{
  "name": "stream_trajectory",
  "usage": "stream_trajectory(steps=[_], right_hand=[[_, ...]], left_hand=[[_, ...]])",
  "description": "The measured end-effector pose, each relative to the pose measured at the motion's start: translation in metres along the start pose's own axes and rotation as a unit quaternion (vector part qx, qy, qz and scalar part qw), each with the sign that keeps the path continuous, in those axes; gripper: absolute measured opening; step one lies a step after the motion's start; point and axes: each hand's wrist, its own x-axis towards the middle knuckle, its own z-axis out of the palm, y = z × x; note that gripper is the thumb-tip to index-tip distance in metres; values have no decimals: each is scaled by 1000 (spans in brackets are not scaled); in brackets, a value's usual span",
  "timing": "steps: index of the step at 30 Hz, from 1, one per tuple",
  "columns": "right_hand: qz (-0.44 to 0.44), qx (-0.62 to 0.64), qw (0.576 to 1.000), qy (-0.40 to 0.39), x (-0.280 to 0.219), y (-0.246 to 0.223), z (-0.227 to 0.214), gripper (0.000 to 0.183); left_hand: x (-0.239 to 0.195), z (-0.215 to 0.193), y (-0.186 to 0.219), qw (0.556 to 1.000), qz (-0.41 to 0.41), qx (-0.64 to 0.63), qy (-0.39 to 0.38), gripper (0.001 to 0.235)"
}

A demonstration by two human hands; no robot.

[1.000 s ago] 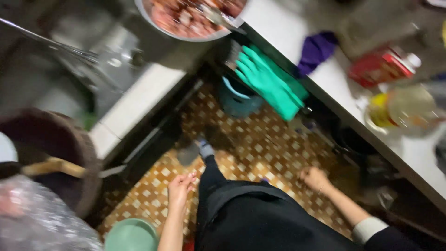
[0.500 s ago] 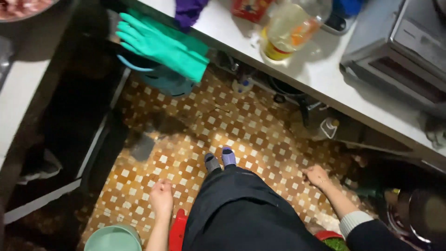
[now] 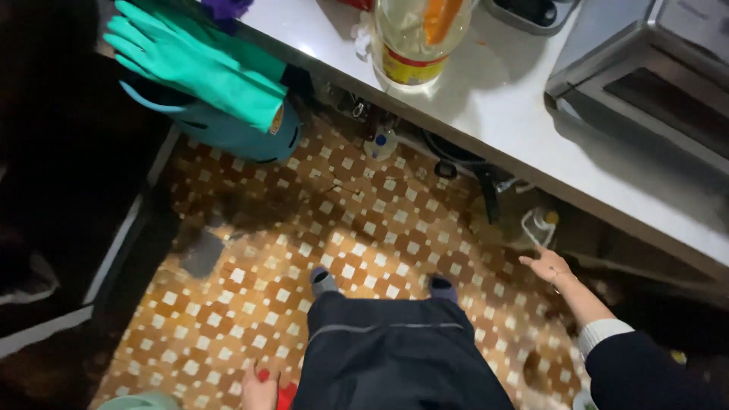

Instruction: Adding condensed milk and cooking oil to a bowl of meat for marination.

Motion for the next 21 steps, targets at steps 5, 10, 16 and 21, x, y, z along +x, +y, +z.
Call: stream_trajectory(steps=[5,10,16,21], right_hand=[[-1,-68,997,-35,241,115,63,74],[-152,-89,983,-57,308,142,80,98],[-58,-133,986,-78,124,24,74,59],[-141,-113,983,-22,35,-26,77,44]], left_hand=[[12,107,4,929,-17,-260,264,70],[116,125,39,178,-24,-528,830,55],[-39,80,-93,868,-53,-447,211,59],[-125,77,-21,981,-104,-142,-83,56]])
